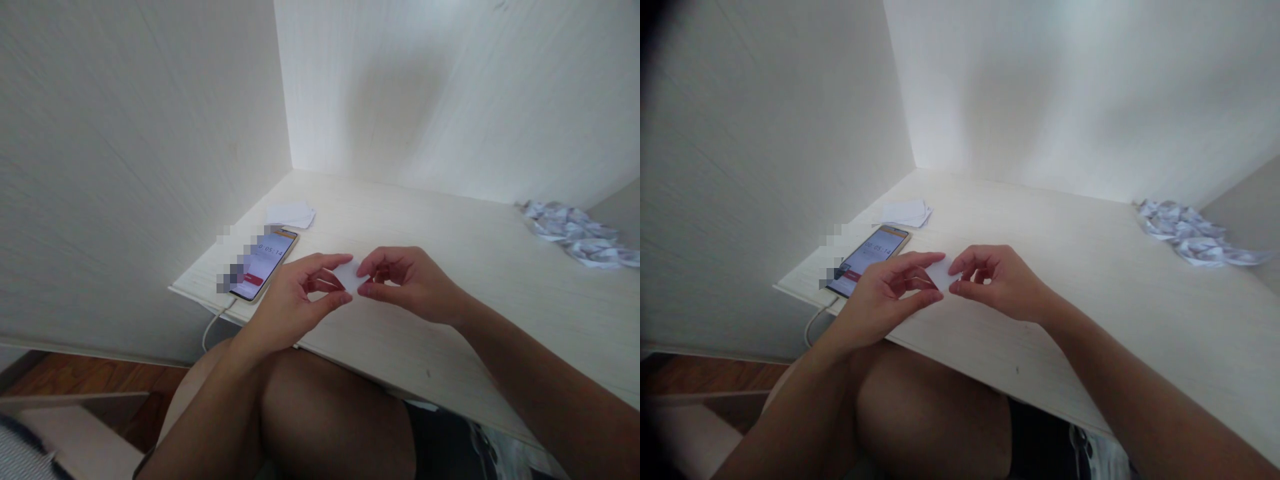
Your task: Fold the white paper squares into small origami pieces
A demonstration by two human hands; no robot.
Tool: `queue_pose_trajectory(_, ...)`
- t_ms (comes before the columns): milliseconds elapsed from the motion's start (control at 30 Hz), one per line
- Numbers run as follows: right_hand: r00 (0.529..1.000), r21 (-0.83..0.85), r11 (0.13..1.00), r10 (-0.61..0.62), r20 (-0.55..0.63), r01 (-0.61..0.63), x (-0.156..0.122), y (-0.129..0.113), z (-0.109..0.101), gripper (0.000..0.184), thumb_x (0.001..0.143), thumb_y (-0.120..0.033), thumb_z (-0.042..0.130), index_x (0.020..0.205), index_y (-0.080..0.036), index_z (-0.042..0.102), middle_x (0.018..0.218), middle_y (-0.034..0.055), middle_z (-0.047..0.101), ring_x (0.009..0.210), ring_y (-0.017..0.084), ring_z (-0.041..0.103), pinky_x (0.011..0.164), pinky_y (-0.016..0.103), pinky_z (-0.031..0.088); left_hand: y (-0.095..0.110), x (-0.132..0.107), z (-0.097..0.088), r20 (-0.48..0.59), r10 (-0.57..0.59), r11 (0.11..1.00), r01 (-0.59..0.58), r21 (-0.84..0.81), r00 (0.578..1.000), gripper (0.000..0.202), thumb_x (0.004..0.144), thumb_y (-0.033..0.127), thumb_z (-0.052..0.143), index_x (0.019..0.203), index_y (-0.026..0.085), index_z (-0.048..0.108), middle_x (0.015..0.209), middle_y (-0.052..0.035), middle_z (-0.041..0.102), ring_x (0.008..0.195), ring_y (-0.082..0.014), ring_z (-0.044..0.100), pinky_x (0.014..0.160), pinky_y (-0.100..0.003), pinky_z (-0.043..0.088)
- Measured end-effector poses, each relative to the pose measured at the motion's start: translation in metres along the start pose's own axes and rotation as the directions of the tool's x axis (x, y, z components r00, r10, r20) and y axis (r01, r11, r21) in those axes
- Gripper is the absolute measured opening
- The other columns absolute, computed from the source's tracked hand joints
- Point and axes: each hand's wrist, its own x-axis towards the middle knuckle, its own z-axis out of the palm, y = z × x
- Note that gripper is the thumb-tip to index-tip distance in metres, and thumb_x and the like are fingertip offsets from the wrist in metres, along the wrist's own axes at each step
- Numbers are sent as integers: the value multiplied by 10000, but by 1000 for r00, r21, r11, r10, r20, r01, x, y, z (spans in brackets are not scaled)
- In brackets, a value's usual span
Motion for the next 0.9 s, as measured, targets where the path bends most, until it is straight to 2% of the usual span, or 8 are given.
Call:
queue_pose_trajectory(333, 999, 17, 1000, 23, 34, -24, 1, 2, 0, 228, 739, -333, 852, 860, -196, 716, 726, -4, 675, 636, 131, 582, 593, 276, 472, 2, 0, -1, 24, 21, 1000, -22, 15, 999, 261, 793, 199, 846, 1048, 192, 788, 962, -46, 775, 770, -137, 726, 770, -269, 632)
queue_pose_trajectory(667, 1000, 48, 999, -3, 30, 2, -1, 1, 3, 242, 781, -385, 849, 888, -199, 737, 791, 24, 710, 692, 151, 617, 629, 295, 499, 3, -1, -2, 2, 46, 998, -46, -30, 999, 216, 798, 220, 852, 1005, 202, 796, 994, -49, 789, 807, -139, 736, 774, -254, 626)
queue_pose_trajectory(900, 992, -38, 992, -122, -37, 120, -2, -4, 6, 217, 847, -412, 813, 888, -206, 759, 898, 50, 747, 806, 180, 667, 688, 314, 507, 6, 0, -3, -66, 152, 981, -142, 133, 986, 132, 826, 240, 838, 955, 217, 819, 924, -44, 809, 805, -154, 737, 708, -240, 601)
